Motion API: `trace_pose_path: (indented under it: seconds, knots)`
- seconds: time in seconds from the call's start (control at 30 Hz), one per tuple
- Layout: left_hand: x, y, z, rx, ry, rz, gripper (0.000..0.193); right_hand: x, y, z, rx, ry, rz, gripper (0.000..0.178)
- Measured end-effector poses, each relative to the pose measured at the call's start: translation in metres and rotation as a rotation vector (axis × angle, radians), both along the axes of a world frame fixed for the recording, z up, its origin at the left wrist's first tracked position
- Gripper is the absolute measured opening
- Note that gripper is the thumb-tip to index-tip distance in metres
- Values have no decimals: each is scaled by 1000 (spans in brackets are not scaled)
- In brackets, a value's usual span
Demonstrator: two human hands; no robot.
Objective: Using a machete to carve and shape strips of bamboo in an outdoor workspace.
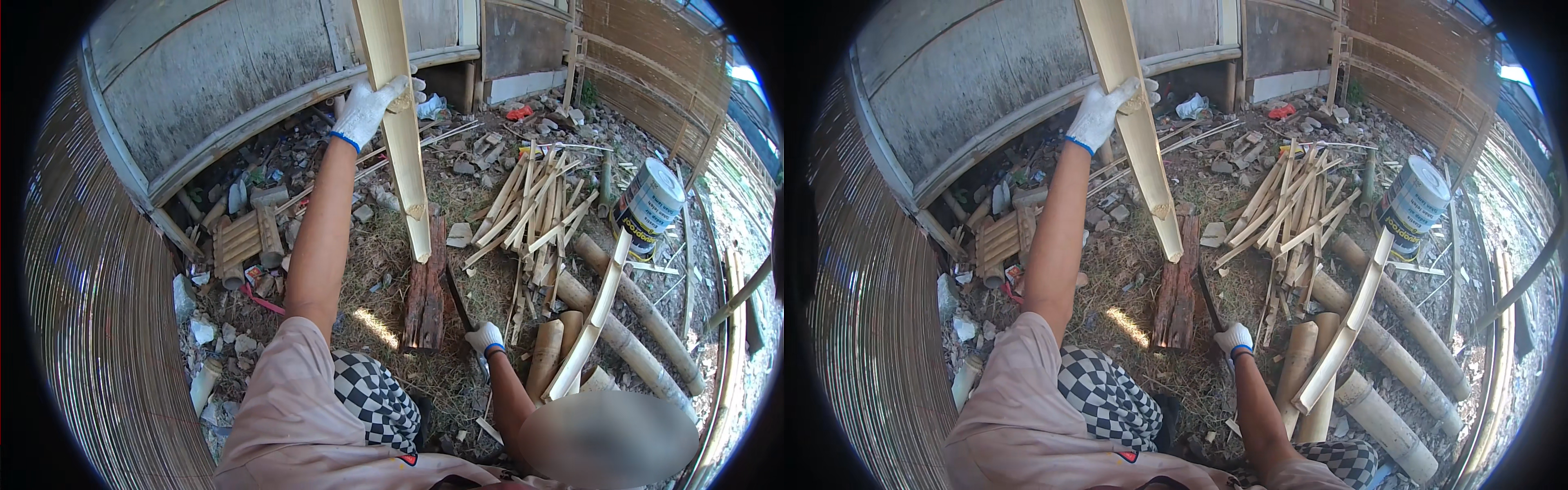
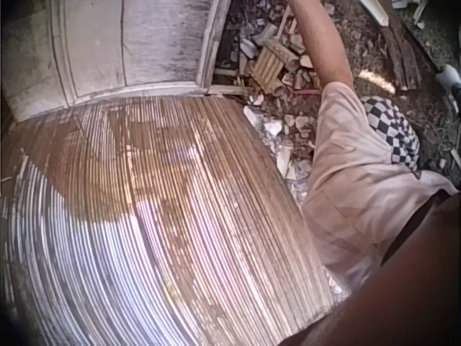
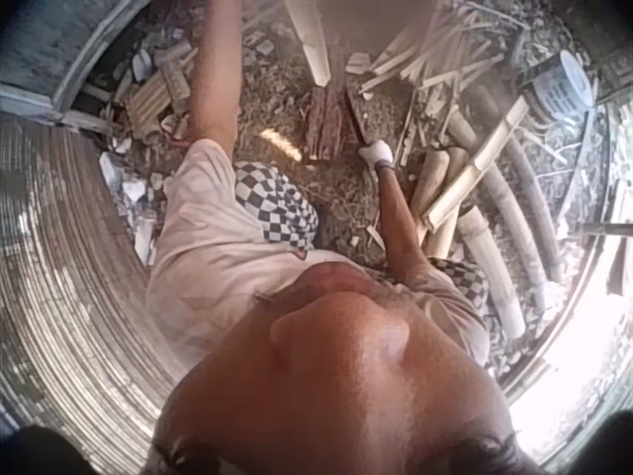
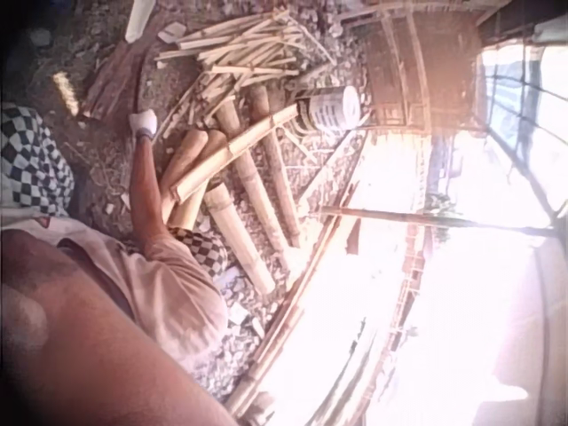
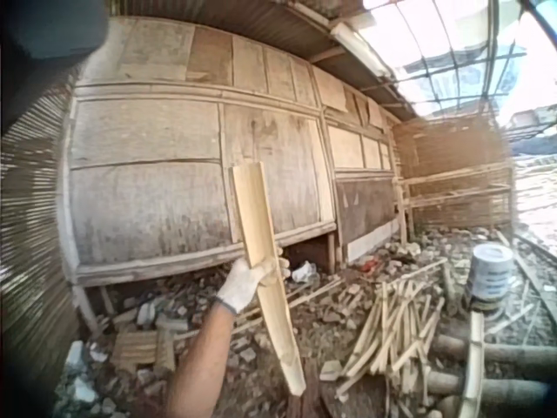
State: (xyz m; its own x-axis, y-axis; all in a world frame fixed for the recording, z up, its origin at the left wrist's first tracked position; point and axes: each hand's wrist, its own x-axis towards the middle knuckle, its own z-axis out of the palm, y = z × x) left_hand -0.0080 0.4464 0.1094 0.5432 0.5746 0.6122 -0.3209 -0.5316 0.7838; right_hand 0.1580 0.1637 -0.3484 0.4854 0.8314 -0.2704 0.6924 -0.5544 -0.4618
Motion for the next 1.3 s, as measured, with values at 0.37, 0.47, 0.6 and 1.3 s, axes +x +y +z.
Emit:
trace_pose_path:
  seconds: [0.37, 0.47, 0.6, 1.3]
  knots:
    - [19, 5, -5, -124, -85, 17, 35, -12, 1, 130, 136, 1338, -73, 19]
    - [24, 12, -2, -163, -93, 87, 34, -14, -8, 219, 302, 1057, 13, 21]
    - [27, 3, -14, -170, -134, 110, 32, -20, -16, 339, 863, 861, 49, 51]
    - [37, -89, -16, -124, -182, 393, 26, -14, 73, 603, 1297, -383, 330, 26]
